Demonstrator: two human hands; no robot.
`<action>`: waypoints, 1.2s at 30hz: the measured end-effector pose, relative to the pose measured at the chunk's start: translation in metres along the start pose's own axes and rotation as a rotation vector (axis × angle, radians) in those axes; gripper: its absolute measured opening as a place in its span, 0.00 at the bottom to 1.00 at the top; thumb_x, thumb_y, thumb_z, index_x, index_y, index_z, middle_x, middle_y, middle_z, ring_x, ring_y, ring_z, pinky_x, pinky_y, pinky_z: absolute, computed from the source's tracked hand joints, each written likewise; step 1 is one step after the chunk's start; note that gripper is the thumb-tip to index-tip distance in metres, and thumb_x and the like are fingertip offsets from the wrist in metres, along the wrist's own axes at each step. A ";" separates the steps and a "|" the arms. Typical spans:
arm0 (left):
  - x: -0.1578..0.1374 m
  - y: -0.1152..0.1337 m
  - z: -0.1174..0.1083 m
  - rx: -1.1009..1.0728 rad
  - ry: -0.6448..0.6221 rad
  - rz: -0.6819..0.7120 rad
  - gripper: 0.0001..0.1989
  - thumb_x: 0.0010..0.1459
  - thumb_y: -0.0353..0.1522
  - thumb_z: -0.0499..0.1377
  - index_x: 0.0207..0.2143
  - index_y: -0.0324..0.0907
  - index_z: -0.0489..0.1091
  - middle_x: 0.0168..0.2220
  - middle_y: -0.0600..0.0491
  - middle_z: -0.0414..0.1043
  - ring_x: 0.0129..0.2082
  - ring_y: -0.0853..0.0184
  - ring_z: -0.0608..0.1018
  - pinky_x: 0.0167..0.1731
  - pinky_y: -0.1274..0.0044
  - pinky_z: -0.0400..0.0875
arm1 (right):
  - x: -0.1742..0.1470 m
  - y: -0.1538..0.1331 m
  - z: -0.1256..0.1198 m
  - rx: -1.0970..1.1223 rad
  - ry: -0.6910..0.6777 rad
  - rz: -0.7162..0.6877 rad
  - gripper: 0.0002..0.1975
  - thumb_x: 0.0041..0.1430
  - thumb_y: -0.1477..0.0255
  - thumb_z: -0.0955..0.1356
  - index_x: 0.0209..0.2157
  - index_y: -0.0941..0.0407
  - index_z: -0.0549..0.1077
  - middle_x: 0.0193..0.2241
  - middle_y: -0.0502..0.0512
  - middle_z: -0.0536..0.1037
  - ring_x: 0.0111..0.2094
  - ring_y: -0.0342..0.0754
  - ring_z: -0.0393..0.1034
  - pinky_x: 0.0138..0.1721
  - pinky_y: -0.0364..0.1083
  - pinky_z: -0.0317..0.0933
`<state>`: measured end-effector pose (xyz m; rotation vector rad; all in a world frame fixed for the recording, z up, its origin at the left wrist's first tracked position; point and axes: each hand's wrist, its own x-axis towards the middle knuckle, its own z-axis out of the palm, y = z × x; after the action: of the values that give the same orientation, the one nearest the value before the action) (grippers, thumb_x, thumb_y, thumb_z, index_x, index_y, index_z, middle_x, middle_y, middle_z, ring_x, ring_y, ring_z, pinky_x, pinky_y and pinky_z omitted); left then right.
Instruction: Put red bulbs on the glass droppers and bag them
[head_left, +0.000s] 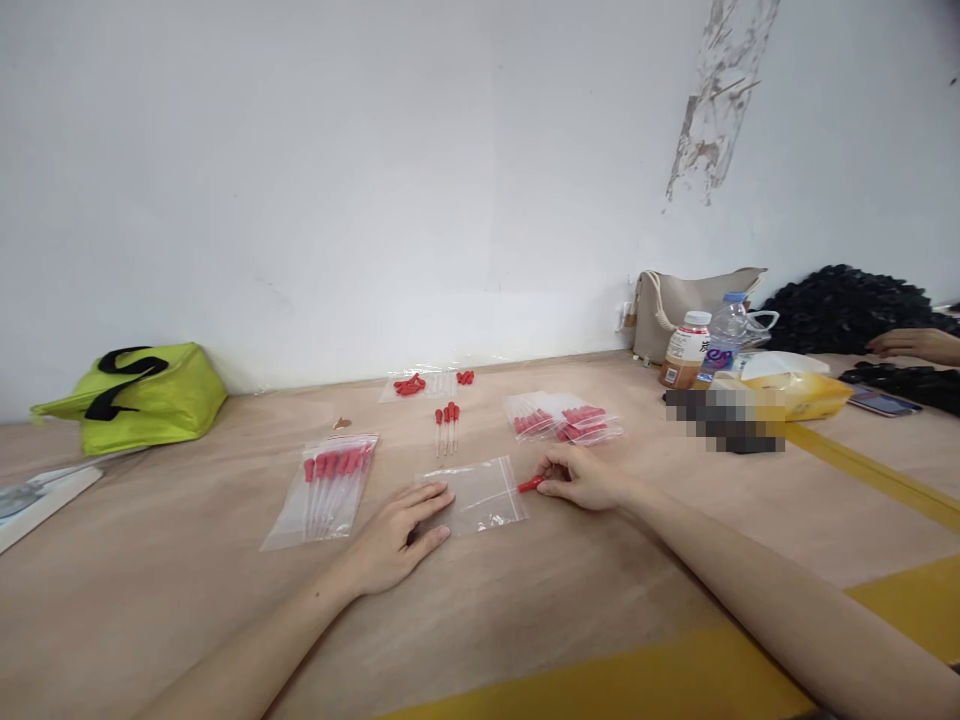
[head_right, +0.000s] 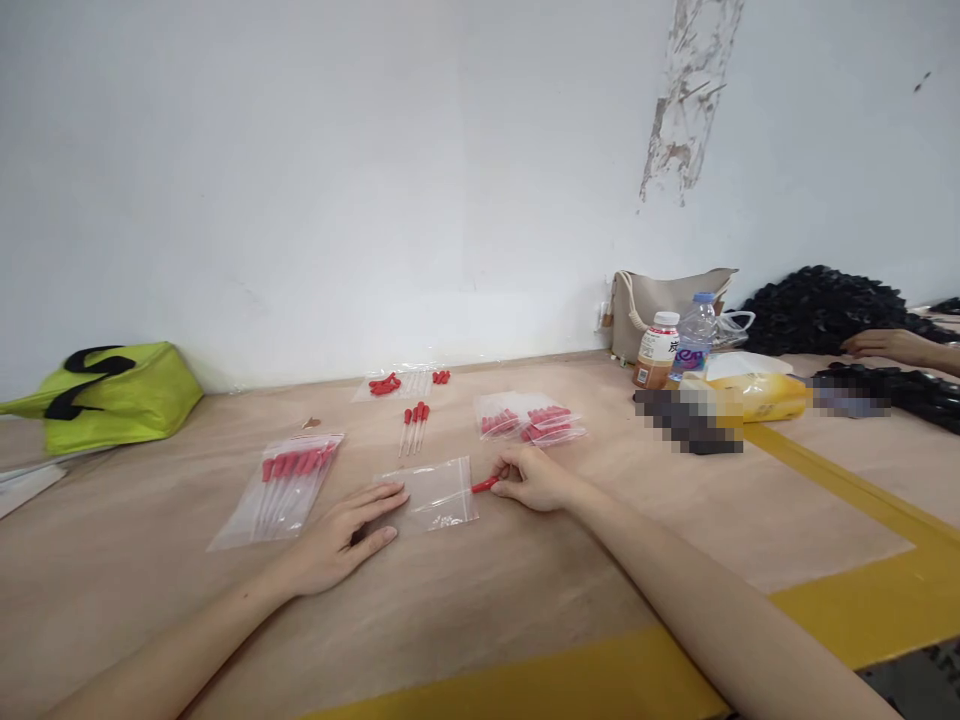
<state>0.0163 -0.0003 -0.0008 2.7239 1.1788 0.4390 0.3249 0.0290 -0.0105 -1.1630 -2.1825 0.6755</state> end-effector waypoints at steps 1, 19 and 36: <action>0.000 0.000 0.000 -0.003 0.004 0.001 0.20 0.59 0.41 0.48 0.54 0.49 0.58 0.56 0.53 0.57 0.55 0.62 0.60 0.53 0.65 0.55 | 0.001 -0.001 0.001 0.042 -0.001 0.003 0.09 0.48 0.68 0.67 0.30 0.58 0.71 0.26 0.51 0.72 0.24 0.40 0.61 0.24 0.40 0.54; 0.001 -0.004 0.003 0.003 0.026 0.025 0.20 0.59 0.40 0.48 0.54 0.50 0.59 0.55 0.52 0.59 0.54 0.61 0.61 0.52 0.64 0.56 | 0.007 -0.012 0.006 0.294 0.003 -0.038 0.12 0.47 0.63 0.68 0.28 0.59 0.69 0.27 0.51 0.71 0.25 0.40 0.61 0.26 0.40 0.54; 0.001 0.000 0.000 -0.007 0.024 0.008 0.20 0.59 0.41 0.49 0.53 0.50 0.60 0.55 0.53 0.59 0.54 0.61 0.61 0.52 0.66 0.56 | 0.017 -0.010 0.030 0.640 -0.204 -0.044 0.15 0.47 0.62 0.68 0.32 0.57 0.63 0.28 0.49 0.70 0.28 0.39 0.65 0.32 0.42 0.60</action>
<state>0.0171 0.0000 -0.0006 2.7256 1.1700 0.4776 0.2911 0.0340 -0.0207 -0.7270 -1.9068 1.3914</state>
